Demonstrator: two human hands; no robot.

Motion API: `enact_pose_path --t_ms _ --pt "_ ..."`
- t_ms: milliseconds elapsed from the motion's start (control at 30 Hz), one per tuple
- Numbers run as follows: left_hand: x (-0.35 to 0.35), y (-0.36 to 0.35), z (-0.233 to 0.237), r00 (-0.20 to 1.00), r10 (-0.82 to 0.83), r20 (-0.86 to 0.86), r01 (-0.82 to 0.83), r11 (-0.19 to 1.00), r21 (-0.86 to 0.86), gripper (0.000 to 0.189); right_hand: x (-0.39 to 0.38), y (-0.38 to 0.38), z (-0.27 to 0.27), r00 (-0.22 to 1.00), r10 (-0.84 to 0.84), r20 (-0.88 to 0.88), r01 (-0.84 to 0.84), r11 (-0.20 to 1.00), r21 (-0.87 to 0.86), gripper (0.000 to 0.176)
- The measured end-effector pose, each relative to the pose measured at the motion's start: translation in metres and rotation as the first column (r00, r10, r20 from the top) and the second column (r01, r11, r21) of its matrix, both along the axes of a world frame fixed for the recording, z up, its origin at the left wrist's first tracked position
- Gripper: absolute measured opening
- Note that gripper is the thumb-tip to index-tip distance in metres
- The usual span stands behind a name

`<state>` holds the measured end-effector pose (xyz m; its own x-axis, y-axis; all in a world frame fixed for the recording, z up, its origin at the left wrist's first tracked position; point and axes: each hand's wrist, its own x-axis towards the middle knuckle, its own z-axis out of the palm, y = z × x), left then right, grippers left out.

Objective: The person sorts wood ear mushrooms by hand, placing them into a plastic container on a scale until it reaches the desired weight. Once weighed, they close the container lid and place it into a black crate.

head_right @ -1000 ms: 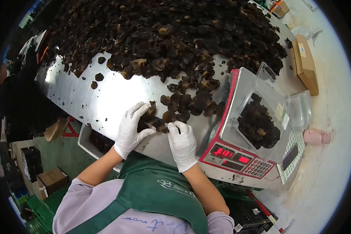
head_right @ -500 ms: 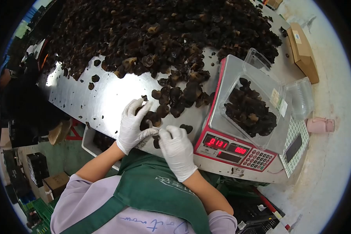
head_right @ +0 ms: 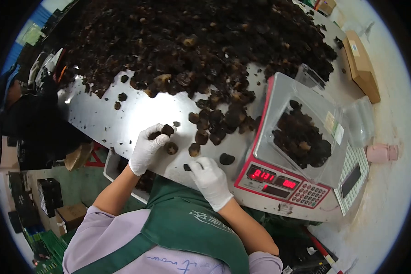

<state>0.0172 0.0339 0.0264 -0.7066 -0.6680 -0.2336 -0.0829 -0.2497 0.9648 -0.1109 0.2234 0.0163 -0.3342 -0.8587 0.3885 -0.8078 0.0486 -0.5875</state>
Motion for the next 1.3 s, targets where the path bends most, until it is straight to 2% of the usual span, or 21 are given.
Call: enact_pose_path --t_ms 33,133,200,267,333,400,500,533,600,633,700,767,800,833,867,933,1000,1067,1100,1167,1300 --pt "0.003 -0.002 0.003 0.999 0.005 -0.050 0.001 0.993 0.118 0.023 -0.001 0.000 0.007 0.999 -0.030 0.024 0.031 0.999 -0.018 0.037" --pt "-0.001 -0.004 0.031 0.998 -0.036 -0.052 0.044 0.985 0.166 0.026 -0.020 0.011 0.053 1.000 -0.001 0.017 0.003 0.990 -0.138 0.044" --pt "-0.015 0.003 0.036 0.995 -0.049 -0.090 0.056 0.995 0.080 0.031 -0.045 0.029 0.096 0.997 -0.074 -0.015 0.071 0.984 -0.161 0.049" --pt "-0.039 0.014 0.062 0.989 -0.125 -0.083 0.125 0.992 -0.003 0.021 -0.078 0.049 0.130 0.963 -0.250 -0.103 0.213 0.936 -0.282 0.042" --pt "-0.076 0.032 0.096 0.973 -0.201 -0.112 0.191 0.977 -0.094 0.018 -0.110 0.064 0.146 0.896 -0.444 -0.002 0.414 0.836 -0.360 0.028" --pt "-0.115 0.051 0.129 0.947 -0.317 -0.061 0.305 0.941 -0.147 0.019 -0.137 0.076 0.156 0.805 -0.584 0.107 0.586 0.751 -0.305 0.018" --pt "-0.177 0.074 0.129 0.835 -0.519 -0.180 0.318 0.724 -0.612 0.025 -0.161 0.079 0.157 0.793 -0.589 0.156 0.609 0.759 -0.229 0.012" --pt "-0.199 0.080 0.123 0.813 -0.563 -0.149 0.297 0.621 -0.725 0.031 -0.168 0.081 0.151 0.800 -0.567 0.197 0.597 0.785 -0.166 0.013" --pt "-0.225 0.095 0.118 0.869 -0.490 0.068 0.256 0.328 -0.909 0.046 -0.177 0.086 0.137 0.852 -0.498 0.158 0.510 0.859 -0.039 0.024" --pt "-0.231 0.097 0.113 0.847 -0.504 0.168 0.349 0.289 -0.891 0.067 -0.177 0.090 0.136 0.858 -0.491 0.149 0.503 0.863 -0.050 0.027" --pt "-0.232 0.099 0.109 0.839 -0.512 0.183 0.371 0.294 -0.881 0.092 -0.180 0.099 0.137 0.867 -0.479 0.142 0.490 0.869 -0.063 0.030" --pt "-0.227 0.093 0.106 0.834 -0.523 0.179 0.381 0.309 -0.872 0.100 -0.180 0.108 0.141 0.752 -0.386 0.535 0.491 0.869 -0.064 0.032" --pt "-0.224 0.089 0.102 0.823 -0.559 0.097 0.370 0.399 -0.839 0.104 -0.181 0.111 0.141 0.749 -0.383 0.540 0.490 0.869 -0.063 0.032" --pt "-0.222 0.087 0.100 0.812 -0.583 0.009 0.359 0.487 -0.796 0.108 -0.182 0.114 0.142 0.782 -0.380 0.494 0.488 0.866 -0.106 0.031" --pt "-0.220 0.088 0.100 0.815 -0.580 0.013 0.360 0.488 -0.795 0.108 -0.183 0.117 0.142 0.812 -0.378 0.445 0.483 0.863 -0.148 0.031" --pt "-0.213 0.090 0.101 0.837 -0.534 -0.118 0.352 0.691 -0.632 0.106 -0.184 0.123 0.140 0.834 -0.417 0.362 0.495 0.855 -0.155 0.031" --pt "-0.210 0.088 0.088 0.832 -0.528 -0.167 0.324 0.708 -0.627 0.102 -0.185 0.130 0.138 0.848 -0.455 0.273 0.507 0.846 -0.165 0.031" --pt "-0.207 0.082 0.080 0.863 -0.502 -0.063 0.282 0.580 -0.764 0.095 -0.186 0.136 0.137 0.825 -0.533 0.189 0.554 0.828 -0.083 0.030" --pt "-0.206 0.080 0.077 0.864 -0.500 -0.061 0.283 0.581 -0.763 0.095 -0.187 0.136 0.135 0.826 -0.531 0.190 0.552 0.830 -0.081 0.030" --pt "-0.206 0.078 0.072 0.878 -0.401 0.262 0.367 0.211 -0.906 0.090 -0.189 0.135 0.130 0.871 -0.471 -0.137 0.474 0.881 -0.016 0.029" --pt "-0.205 0.087 0.078 0.891 -0.359 0.280 0.371 0.216 -0.903 0.088 -0.203 0.129 0.112 0.902 -0.367 -0.229 0.396 0.913 0.097 0.025"
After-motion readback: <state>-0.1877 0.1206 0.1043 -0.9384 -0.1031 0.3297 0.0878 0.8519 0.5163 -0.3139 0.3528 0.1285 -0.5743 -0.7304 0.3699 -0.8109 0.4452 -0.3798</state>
